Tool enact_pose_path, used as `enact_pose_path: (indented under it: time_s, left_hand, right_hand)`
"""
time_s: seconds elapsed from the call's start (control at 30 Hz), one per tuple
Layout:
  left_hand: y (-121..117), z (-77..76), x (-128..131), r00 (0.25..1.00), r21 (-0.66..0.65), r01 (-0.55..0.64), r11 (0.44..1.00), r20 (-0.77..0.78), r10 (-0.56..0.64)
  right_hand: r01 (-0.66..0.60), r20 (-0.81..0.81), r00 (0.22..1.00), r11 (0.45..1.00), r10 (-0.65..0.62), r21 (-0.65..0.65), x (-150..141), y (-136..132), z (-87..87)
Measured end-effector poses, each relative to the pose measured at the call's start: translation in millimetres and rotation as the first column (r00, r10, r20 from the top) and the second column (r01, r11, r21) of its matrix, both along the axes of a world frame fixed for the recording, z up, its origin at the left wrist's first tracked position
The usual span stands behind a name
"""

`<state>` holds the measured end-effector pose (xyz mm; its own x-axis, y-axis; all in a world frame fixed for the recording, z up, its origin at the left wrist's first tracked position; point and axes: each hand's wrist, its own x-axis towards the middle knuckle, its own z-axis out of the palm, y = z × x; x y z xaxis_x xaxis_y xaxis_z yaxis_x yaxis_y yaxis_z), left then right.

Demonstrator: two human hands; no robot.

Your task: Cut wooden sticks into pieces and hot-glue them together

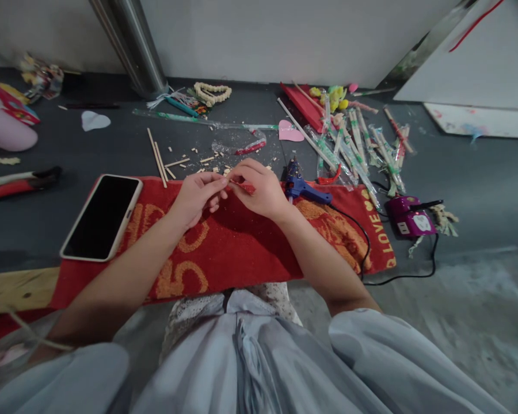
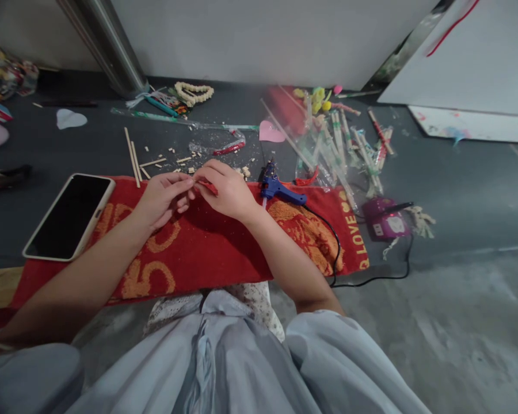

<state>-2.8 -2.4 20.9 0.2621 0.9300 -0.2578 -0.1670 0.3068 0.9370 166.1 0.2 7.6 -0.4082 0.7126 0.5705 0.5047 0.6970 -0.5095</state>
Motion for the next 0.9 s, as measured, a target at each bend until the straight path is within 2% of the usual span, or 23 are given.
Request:
enact_pose_path:
  time_s: [0.23, 0.37, 0.5, 0.6, 0.7, 0.83, 0.9]
  left_hand:
    - [1, 0.2, -1, 1.000, -0.028, -0.002, 1.000, 0.026, 0.003]
    - [0, -0.5, 0, 1.000, -0.024, -0.021, 0.999, 0.015, 0.021]
    - [0, -3.7, 1, 1.000, -0.011, 0.006, 1.000, 0.003, -0.006]
    - [0, -5.9, 1, 1.000, -0.005, 0.016, 1.000, -0.009, -0.016]
    - [1, -7.3, 0, 1.000, 0.006, 0.020, 1.000, -0.021, -0.020]
    - [2, -9.0, 0, 0.999, 0.021, 0.030, 0.999, -0.026, -0.029]
    - [2, -9.9, 0, 0.999, 0.027, 0.031, 0.999, -0.021, -0.030]
  right_hand:
    - [0.000, 0.010, 1.000, 1.000, 0.000, 0.031, -1, 0, -1.3]
    - [0.047, 0.042, 0.998, 0.998, -0.045, -0.035, 6, 3, 3.9]
    - [0.153, 0.230, 0.966, 0.979, -0.119, -0.138, 29, 8, 20.5]
    - [0.291, 0.392, 0.895, 0.944, -0.211, -0.155, 55, 5, 37.5]
    - [0.450, 0.552, 0.782, 0.875, -0.290, -0.180, 83, -4, 49.3]
    - [0.587, 0.739, 0.601, 0.795, -0.303, -0.152, 115, -19, 46.9]
    - [0.587, 0.799, 0.540, 0.799, -0.265, -0.131, 126, -25, 40.1]
